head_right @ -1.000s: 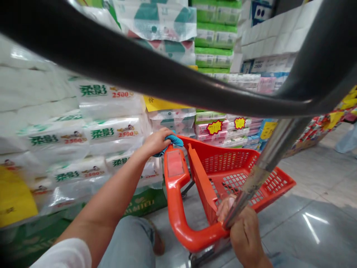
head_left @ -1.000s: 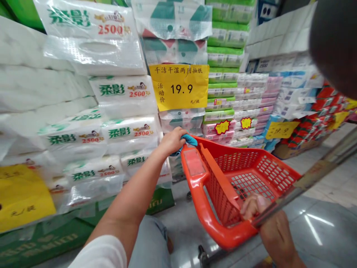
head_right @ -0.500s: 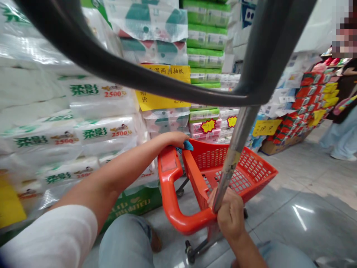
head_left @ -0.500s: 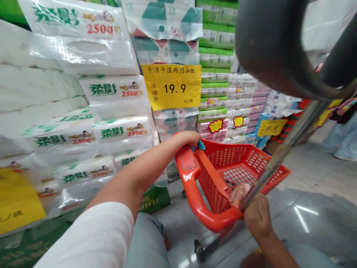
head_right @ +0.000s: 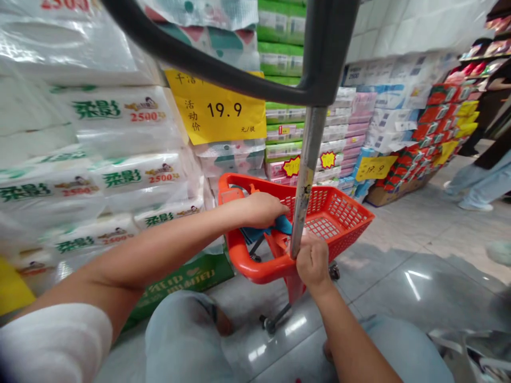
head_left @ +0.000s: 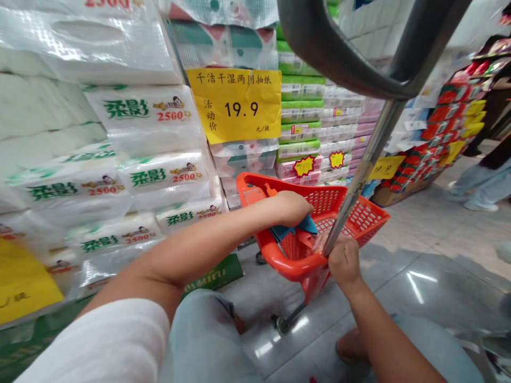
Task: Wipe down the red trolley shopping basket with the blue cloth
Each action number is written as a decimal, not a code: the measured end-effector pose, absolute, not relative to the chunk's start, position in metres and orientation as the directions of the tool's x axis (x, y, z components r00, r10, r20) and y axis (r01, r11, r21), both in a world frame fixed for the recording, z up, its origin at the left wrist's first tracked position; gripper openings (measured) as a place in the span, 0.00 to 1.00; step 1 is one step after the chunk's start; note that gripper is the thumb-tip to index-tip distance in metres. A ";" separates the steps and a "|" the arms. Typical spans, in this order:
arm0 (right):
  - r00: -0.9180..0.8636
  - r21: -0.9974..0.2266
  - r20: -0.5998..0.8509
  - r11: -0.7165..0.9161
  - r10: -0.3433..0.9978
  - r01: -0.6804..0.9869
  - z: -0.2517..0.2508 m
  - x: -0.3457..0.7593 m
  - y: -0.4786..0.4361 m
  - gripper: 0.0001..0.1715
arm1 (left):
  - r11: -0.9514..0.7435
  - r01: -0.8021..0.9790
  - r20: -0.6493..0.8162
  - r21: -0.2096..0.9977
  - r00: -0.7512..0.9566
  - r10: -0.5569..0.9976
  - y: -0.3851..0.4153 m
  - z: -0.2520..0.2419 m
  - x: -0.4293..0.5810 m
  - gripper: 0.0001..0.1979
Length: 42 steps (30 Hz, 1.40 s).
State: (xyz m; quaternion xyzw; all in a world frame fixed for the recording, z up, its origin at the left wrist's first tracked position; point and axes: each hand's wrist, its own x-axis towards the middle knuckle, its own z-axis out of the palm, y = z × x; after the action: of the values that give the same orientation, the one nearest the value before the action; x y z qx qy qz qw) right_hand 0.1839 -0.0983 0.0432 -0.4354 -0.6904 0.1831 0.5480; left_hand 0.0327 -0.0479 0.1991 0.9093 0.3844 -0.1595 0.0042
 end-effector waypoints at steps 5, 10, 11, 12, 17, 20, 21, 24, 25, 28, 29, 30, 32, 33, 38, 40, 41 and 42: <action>0.043 -0.738 0.597 0.528 0.801 0.421 0.043 0.186 -0.093 0.20 | -0.624 0.774 -0.060 -0.103 0.622 0.781 -0.095 0.188 0.019 0.13; 0.072 -0.733 0.608 0.524 0.791 0.434 0.042 0.186 -0.091 0.24 | -0.528 0.841 0.452 -0.116 0.518 0.726 -0.159 0.164 0.011 0.11; 0.072 -0.731 0.609 0.524 0.790 0.438 0.043 0.186 -0.091 0.25 | -0.530 0.836 0.529 -0.144 0.517 0.673 -0.168 0.159 0.009 0.12; 0.069 -0.730 0.608 0.522 0.791 0.441 0.044 0.186 -0.091 0.26 | -0.538 0.827 0.589 -0.166 0.520 0.619 -0.176 0.154 0.007 0.12; 0.070 -0.752 0.580 0.502 0.811 0.427 0.048 0.188 -0.095 0.29 | -0.624 0.763 0.695 -0.167 0.540 0.475 -0.180 0.142 -0.012 0.14; 0.102 -0.777 0.566 0.488 0.818 0.398 0.046 0.190 -0.099 0.26 | -0.533 0.840 0.724 -0.101 0.429 0.539 -0.171 0.139 -0.023 0.15; 0.114 -0.784 0.564 0.486 0.818 0.386 0.044 0.190 -0.101 0.26 | -0.509 0.858 0.729 -0.073 0.394 0.560 -0.171 0.138 -0.023 0.15; 0.147 -0.799 0.559 0.484 0.816 0.357 0.040 0.194 -0.106 0.27 | -0.524 0.850 0.743 -0.045 0.379 0.551 -0.190 0.131 -0.009 0.16; 0.152 -0.803 0.557 0.484 0.816 0.347 0.039 0.196 -0.108 0.27 | -0.552 0.832 0.747 -0.058 0.403 0.529 -0.201 0.127 -0.002 0.17; 0.130 -0.822 0.540 0.487 0.832 0.297 0.038 0.206 -0.114 0.30 | -0.639 0.765 0.764 -0.076 0.457 0.456 -0.224 0.117 0.010 0.19; 0.114 -0.831 0.530 0.487 0.841 0.271 0.038 0.210 -0.117 0.32 | -0.650 0.758 0.771 -0.056 0.446 0.454 -0.225 0.114 0.009 0.19; 0.096 -0.841 0.517 0.484 0.851 0.241 0.038 0.213 -0.119 0.33 | -0.641 0.767 0.780 -0.026 0.417 0.467 -0.222 0.112 0.004 0.19; 0.059 -0.862 0.493 0.477 0.868 0.173 0.039 0.219 -0.122 0.34 | -0.577 0.815 0.791 0.050 0.320 0.521 -0.208 0.109 -0.010 0.20; 0.046 -0.868 0.486 0.476 0.873 0.143 0.040 0.222 -0.123 0.35 | -0.534 0.840 0.795 0.092 0.261 0.548 -0.200 0.109 -0.018 0.21; 0.017 -0.860 0.510 0.508 0.860 0.054 0.041 0.230 -0.126 0.38 | -0.538 0.816 0.816 0.212 0.154 0.557 -0.197 0.107 -0.026 0.22; -0.003 -0.871 0.492 0.492 0.871 0.021 0.039 0.234 -0.126 0.37 | -0.625 0.769 0.810 0.135 0.278 0.517 -0.210 0.105 -0.017 0.21; -0.014 -0.881 0.474 0.474 0.881 0.008 0.038 0.237 -0.126 0.37 | -0.646 0.756 0.800 0.110 0.318 0.508 -0.213 0.104 -0.014 0.21; -0.029 -0.890 0.456 0.456 0.890 0.000 0.037 0.240 -0.126 0.37 | -0.641 0.759 0.796 0.110 0.320 0.515 -0.214 0.104 -0.014 0.21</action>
State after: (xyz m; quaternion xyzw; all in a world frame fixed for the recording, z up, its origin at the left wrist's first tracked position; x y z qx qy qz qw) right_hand 0.2401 -0.1259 0.0373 -0.3636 -0.6119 0.3741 0.5945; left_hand -0.0143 -0.2141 0.1038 0.7995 0.3984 0.4260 -0.1436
